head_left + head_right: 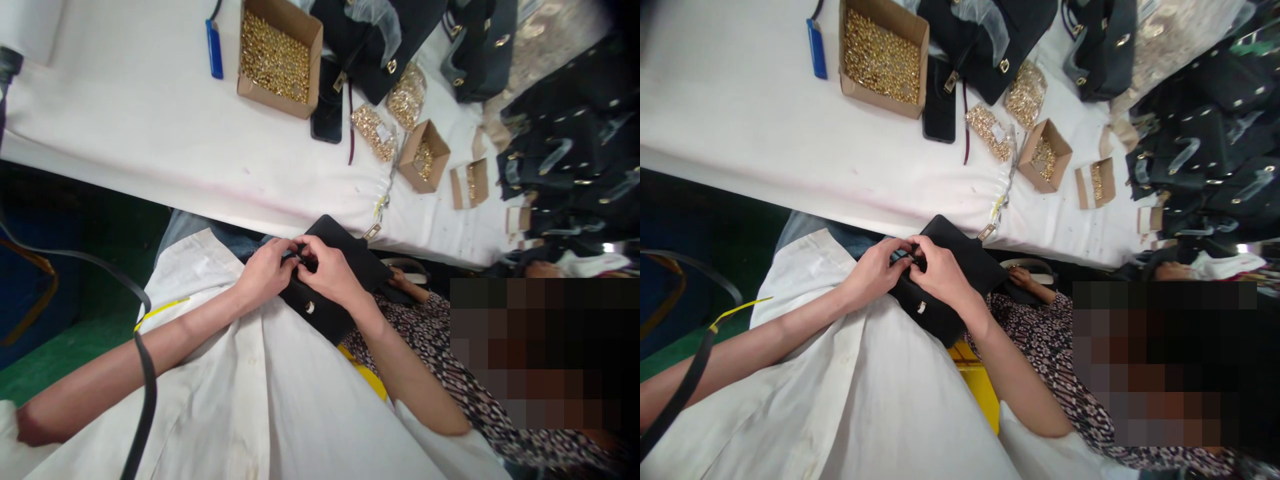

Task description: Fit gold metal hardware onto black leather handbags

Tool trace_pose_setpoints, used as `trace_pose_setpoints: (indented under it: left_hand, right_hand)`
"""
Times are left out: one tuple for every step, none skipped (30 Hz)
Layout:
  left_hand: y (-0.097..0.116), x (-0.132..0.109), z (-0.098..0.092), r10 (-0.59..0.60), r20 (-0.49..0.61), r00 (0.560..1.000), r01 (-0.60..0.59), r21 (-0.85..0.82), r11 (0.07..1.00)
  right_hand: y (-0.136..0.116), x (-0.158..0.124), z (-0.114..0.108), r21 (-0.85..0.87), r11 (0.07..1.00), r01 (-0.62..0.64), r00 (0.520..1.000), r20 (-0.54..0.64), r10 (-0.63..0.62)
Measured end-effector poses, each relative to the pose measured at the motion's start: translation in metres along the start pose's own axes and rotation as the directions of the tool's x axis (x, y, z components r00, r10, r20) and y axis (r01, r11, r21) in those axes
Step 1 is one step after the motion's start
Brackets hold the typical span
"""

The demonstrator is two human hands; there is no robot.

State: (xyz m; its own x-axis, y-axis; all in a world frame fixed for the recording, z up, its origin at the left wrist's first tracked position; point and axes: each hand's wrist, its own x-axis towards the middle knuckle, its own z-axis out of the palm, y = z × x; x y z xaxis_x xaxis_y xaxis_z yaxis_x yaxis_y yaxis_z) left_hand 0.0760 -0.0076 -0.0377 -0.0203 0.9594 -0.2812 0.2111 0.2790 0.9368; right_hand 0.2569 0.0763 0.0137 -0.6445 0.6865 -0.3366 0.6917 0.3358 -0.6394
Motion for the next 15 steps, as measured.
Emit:
trace_pose_setpoints:
  left_hand:
    - [-0.002,0.001,0.0,0.003,0.016,1.0,-0.003,-0.026,1.0]
    - [-0.004,0.003,0.0,0.007,0.037,0.999,-0.006,-0.046,0.999]
    - [-0.006,0.005,-0.001,0.011,0.052,0.999,-0.007,-0.061,0.998]
    - [-0.008,0.006,-0.002,0.011,0.065,0.998,-0.007,-0.069,0.998]
    - [-0.01,0.008,-0.002,0.01,0.08,0.997,-0.004,-0.071,0.997]
    - [-0.013,0.01,-0.003,0.006,0.102,0.995,0.001,-0.071,0.997]
    - [-0.015,0.011,-0.003,0.004,0.129,0.992,0.005,-0.069,0.998]
    - [-0.017,0.012,-0.004,0.004,0.156,0.988,0.005,-0.061,0.998]
    - [-0.019,0.013,-0.004,0.011,0.179,0.984,-0.002,-0.051,0.999]
    - [-0.02,0.014,-0.004,0.024,0.197,0.98,-0.016,-0.043,0.999]
    - [-0.021,0.015,-0.004,0.036,0.207,0.978,-0.029,-0.037,0.999]
    - [-0.022,0.016,-0.004,0.044,0.214,0.976,-0.038,-0.035,0.999]
    - [-0.022,0.017,-0.004,0.046,0.22,0.974,-0.039,-0.038,0.999]
    - [-0.023,0.017,-0.005,0.043,0.224,0.974,-0.033,-0.047,0.998]
    - [-0.023,0.017,-0.005,0.036,0.228,0.973,-0.022,-0.063,0.998]
  right_hand:
    - [0.0,0.0,0.0,0.006,1.0,-0.008,1.0,0.0,0.008]
    - [0.0,0.0,0.0,0.012,1.0,-0.014,1.0,0.0,0.014]
    - [0.0,0.0,0.001,0.02,1.0,-0.019,1.0,-0.002,0.019]
    - [0.0,0.0,0.001,0.029,0.999,-0.025,1.0,-0.003,0.025]
    - [0.0,0.0,0.002,0.038,0.999,-0.03,1.0,-0.006,0.03]
    - [0.0,0.0,0.002,0.044,0.998,-0.035,0.999,-0.009,0.036]
    - [0.0,0.0,0.002,0.047,0.998,-0.04,0.999,-0.011,0.041]
    - [0.0,0.0,0.003,0.048,0.998,-0.045,0.999,-0.01,0.046]
    - [0.0,0.0,0.003,0.049,0.998,-0.05,0.999,-0.008,0.05]
    - [0.0,0.0,0.003,0.05,0.997,-0.055,0.998,-0.005,0.055]
    - [0.0,0.0,0.003,0.05,0.997,-0.061,0.998,-0.003,0.061]
    - [-0.001,-0.001,0.002,0.048,0.997,-0.067,0.998,-0.001,0.067]
    - [-0.002,-0.002,0.002,0.045,0.996,-0.072,0.997,-0.002,0.072]
    - [-0.003,-0.003,0.002,0.04,0.996,-0.076,0.997,-0.004,0.076]
    - [-0.003,-0.004,0.002,0.035,0.996,-0.08,0.997,-0.006,0.08]
